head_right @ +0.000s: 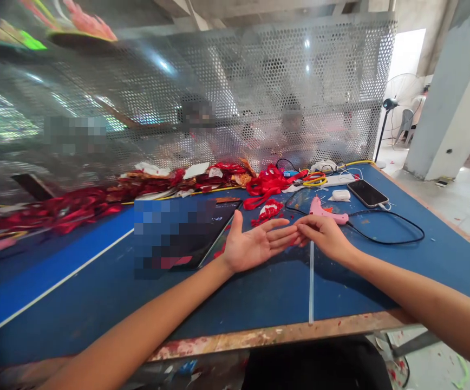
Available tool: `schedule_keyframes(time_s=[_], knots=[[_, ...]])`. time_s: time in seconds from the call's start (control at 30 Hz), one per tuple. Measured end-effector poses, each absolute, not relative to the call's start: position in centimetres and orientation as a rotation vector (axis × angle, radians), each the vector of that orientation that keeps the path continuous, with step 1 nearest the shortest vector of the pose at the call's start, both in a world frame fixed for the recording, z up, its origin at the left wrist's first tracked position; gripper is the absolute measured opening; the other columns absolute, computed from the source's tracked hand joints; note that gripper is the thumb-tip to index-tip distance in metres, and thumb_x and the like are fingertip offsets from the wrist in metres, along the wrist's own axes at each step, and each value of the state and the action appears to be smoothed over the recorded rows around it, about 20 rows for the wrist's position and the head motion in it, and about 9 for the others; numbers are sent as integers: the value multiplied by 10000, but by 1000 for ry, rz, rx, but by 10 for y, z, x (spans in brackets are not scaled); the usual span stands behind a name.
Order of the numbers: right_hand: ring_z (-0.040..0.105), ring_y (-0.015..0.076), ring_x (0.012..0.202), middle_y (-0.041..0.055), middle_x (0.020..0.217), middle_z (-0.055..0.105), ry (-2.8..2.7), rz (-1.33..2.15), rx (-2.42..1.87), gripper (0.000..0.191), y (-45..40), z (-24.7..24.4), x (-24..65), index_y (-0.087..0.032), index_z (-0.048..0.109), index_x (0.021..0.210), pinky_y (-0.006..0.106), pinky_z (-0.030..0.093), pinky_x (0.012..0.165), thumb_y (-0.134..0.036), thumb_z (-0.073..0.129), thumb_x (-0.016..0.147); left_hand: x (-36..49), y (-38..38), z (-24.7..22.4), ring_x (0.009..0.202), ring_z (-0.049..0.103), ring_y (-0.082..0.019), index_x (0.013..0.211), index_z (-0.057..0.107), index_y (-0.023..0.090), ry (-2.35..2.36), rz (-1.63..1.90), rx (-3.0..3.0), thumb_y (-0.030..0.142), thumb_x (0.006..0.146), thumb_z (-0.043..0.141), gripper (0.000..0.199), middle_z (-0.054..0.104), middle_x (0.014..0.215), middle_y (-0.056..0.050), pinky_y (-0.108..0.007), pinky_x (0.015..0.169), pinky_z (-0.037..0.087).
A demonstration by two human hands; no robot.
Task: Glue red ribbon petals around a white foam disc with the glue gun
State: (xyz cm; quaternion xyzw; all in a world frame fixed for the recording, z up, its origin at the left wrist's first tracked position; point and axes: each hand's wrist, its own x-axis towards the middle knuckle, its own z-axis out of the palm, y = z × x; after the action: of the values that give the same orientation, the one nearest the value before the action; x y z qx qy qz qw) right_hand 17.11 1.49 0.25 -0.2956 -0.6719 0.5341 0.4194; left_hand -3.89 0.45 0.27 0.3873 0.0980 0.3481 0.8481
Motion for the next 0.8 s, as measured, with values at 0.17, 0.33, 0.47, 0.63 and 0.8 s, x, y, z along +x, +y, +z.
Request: schedule_keyframes(time_s=[0.17, 0.33, 0.47, 0.63, 0.8], knots=[[652, 151, 653, 20, 683, 656, -1790, 1253, -814, 243, 20, 0, 175, -151, 595, 856, 298, 537, 643, -385, 556, 804, -38, 5, 0, 1229, 481, -302, 1160, 592, 69, 214, 769, 873, 752, 788, 234, 856, 614, 1216, -188, -441, 1082, 213], [605, 137, 660, 32, 715, 651, -2238, 543, -967, 150, 23, 7, 182, -158, 605, 793, 255, 449, 627, -164, 462, 838, -36, 6, -3, 1312, 371, -327, 1127, 615, 115, 257, 742, 972, 742, 780, 308, 779, 571, 1279, -178, -471, 1077, 211], [614, 162, 720, 66, 798, 659, -2446, 122, -1055, 148, 25, 13, 183, -144, 610, 836, 249, 405, 632, -113, 467, 857, -30, 2, -2, 1313, 351, -359, 1100, 637, 158, 327, 767, 1074, 750, 737, 402, 732, 463, 1395, -136, -474, 1027, 298], [638, 192, 769, 108, 887, 652, -2550, -90, -1275, 191, 26, 17, 175, -132, 601, 935, 258, 410, 639, -136, 412, 914, -20, -3, -1, 1102, 551, -348, 969, 681, 169, 464, 840, 1217, 776, 693, 430, 713, 369, 1458, -121, -445, 903, 417], [632, 223, 828, 136, 914, 645, -2673, -306, -1233, 210, 34, 9, 169, -105, 600, 950, 273, 430, 665, -96, 395, 906, -13, -4, -5, 858, 648, -270, 821, 701, 156, 822, 961, 1574, 749, 739, 383, 678, 608, 1215, -146, -369, 800, 455]])
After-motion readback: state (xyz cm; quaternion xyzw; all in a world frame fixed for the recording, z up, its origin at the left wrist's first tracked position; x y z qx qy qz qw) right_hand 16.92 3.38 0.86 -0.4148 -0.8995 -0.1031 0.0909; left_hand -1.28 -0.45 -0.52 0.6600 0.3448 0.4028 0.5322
